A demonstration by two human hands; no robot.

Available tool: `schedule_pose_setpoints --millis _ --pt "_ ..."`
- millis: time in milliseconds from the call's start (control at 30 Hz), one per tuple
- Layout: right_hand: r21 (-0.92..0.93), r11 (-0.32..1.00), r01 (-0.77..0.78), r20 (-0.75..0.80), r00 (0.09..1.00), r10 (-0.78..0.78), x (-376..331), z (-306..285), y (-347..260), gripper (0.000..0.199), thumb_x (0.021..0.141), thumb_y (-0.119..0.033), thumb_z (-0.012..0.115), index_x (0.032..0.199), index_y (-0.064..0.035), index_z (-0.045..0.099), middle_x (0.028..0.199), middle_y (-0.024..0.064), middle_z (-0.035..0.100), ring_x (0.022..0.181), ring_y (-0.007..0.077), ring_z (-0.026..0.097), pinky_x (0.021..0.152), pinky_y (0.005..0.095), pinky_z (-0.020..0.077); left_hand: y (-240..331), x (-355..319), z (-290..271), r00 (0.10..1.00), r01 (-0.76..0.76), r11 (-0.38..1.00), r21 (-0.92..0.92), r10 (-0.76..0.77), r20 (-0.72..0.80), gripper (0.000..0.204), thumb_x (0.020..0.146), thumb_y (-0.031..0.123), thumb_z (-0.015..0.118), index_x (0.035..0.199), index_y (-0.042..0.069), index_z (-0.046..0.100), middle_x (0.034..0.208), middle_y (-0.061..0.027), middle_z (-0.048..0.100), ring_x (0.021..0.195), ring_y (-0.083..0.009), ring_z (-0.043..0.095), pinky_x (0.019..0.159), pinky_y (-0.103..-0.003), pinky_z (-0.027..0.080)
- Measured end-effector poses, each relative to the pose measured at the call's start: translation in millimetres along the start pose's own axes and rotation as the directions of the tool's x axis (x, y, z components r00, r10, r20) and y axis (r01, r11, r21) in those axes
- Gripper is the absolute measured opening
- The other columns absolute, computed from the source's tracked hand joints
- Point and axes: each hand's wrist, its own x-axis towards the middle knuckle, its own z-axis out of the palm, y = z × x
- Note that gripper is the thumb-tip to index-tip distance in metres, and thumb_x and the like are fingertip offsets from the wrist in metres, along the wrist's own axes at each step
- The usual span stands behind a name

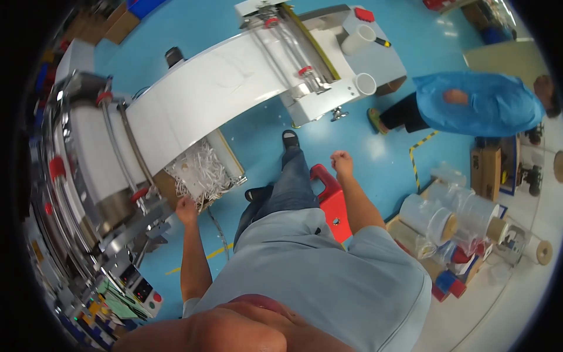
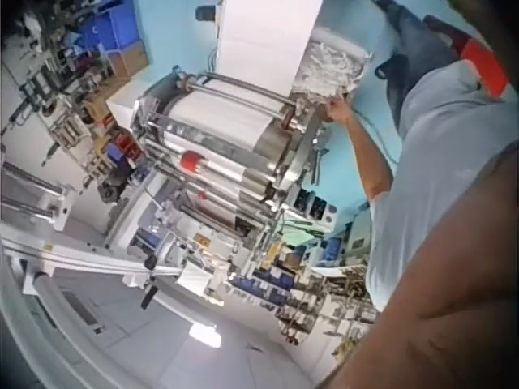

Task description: Operating and managing a production machine to process film rolls on a manufacturing line.

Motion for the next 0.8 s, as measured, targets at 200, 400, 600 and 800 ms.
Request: schedule_pose_setpoints --millis 200,400,600,800 --pt "0.237 0.957 -0.166 -0.103 0.975 0.195 127.7 -48.4 -31.6 0.024 0.087 -0.021 0.054 0.107 -0.0079 0.051 0.094 0.0088 0.061 0.07 0.0159 0.055 0.061 0.0279 0.047 56.7 -20.4 11.4 0.947 0.248 0.961 -0.122 -0.214 0.24 0.022 0.084 0.021 0.058 0.082 0.0 0.064 0.068 -0.0079 0.062 0.058 -0.0149 0.06 0.051 -0.028 0.046" --pt "0.485 0.841 -0.239 -0.091 0.943 0.32 258.6 -34.6 -43.2 0.036 0.088 -0.028 0.053 0.118 -0.0095 0.048 0.11 0.0099 0.058 0.089 0.022 0.057 0.076 0.0351 0.047 136.2 -64.9 47.5 0.96 0.129 0.944 0.303 -0.195 0.201 0.023 0.082 0.022 0.058 0.082 0.0 0.064 0.067 -0.0093 0.062 0.058 -0.0164 0.06 0.053 -0.031 0.047" --pt "0.102 0.968 0.227 0.041 0.972 -0.233 337.9 -19.9 -12.5 0.04 0.081 -0.026 0.061 0.114 -0.0051 0.053 0.105 0.0091 0.06 0.096 0.0241 0.057 0.081 0.0354 0.0481 194.3 -63.5 75.5 0.978 -0.066 0.69 0.721 -0.097 0.183 0.026 0.079 0.028 0.061 0.082 0.003 0.066 0.078 -0.0151 0.066 0.073 -0.0323 0.064 0.068 -0.04 0.049" --pt "-0.536 0.623 0.569 0.345 0.822 -0.454 372.9 -46.1 15.5 0.046 0.084 -0.034 0.059 0.121 -0.0081 0.05 0.117 0.0095 0.056 0.104 0.0246 0.056 0.084 0.0375 0.0491 206.4 -72.9 69.0 0.959 0.009 0.64 0.768 -0.223 0.175 0.029 0.08 0.03 0.058 0.087 0.004 0.068 0.087 -0.0157 0.066 0.082 -0.0314 0.064 0.076 -0.041 0.049"
